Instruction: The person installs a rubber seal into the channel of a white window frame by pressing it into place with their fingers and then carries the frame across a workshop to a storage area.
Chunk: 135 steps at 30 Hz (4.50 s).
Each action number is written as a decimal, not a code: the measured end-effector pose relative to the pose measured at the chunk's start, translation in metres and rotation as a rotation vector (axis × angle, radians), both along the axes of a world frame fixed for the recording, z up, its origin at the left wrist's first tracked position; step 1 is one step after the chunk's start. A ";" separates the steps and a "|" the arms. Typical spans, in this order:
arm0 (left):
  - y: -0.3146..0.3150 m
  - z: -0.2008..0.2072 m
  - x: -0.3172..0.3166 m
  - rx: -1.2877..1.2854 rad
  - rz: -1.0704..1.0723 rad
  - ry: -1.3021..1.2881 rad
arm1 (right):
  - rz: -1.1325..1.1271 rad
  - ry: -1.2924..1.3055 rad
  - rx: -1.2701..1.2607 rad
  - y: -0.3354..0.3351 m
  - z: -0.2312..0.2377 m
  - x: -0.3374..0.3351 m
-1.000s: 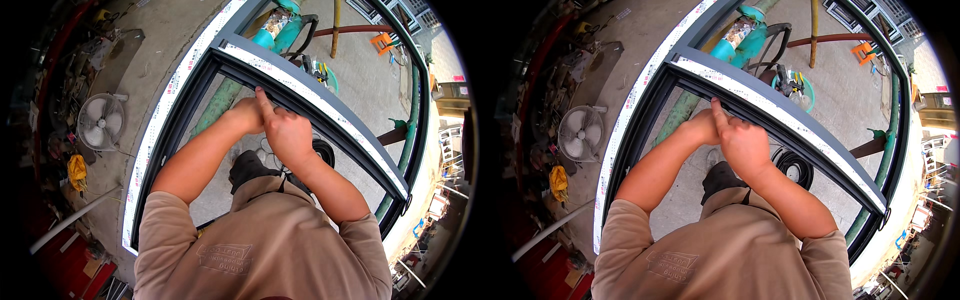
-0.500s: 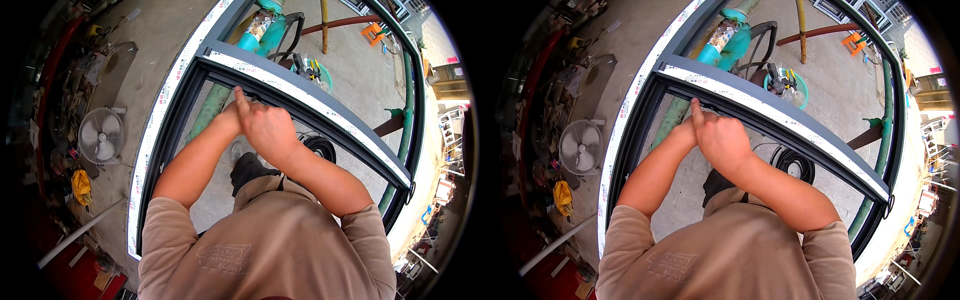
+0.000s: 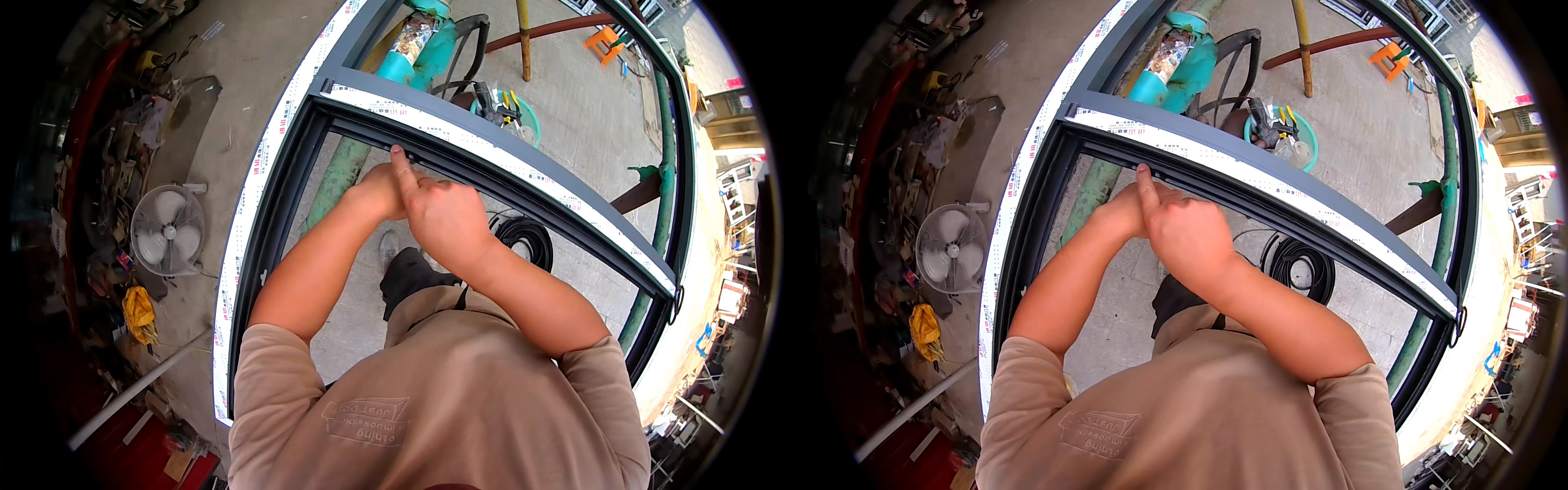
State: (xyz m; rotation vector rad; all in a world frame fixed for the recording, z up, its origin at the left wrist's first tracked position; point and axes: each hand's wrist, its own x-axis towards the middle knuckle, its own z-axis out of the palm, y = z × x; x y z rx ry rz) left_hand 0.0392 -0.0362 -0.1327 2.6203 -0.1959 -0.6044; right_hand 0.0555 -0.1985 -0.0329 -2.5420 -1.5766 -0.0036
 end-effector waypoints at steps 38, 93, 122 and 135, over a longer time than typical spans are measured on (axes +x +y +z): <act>0.006 -0.003 0.003 0.066 -0.033 0.027 | -0.021 0.108 0.032 0.006 -0.005 0.002; -0.041 0.053 -0.025 -1.145 0.894 0.148 | -1.609 0.835 1.641 -0.351 -0.043 0.028; -0.066 0.057 -0.029 -1.160 1.342 0.004 | -1.499 1.033 1.562 -0.362 -0.040 0.033; -0.077 0.062 -0.073 -1.041 1.256 -0.100 | -1.154 1.277 0.954 -0.310 -0.071 0.000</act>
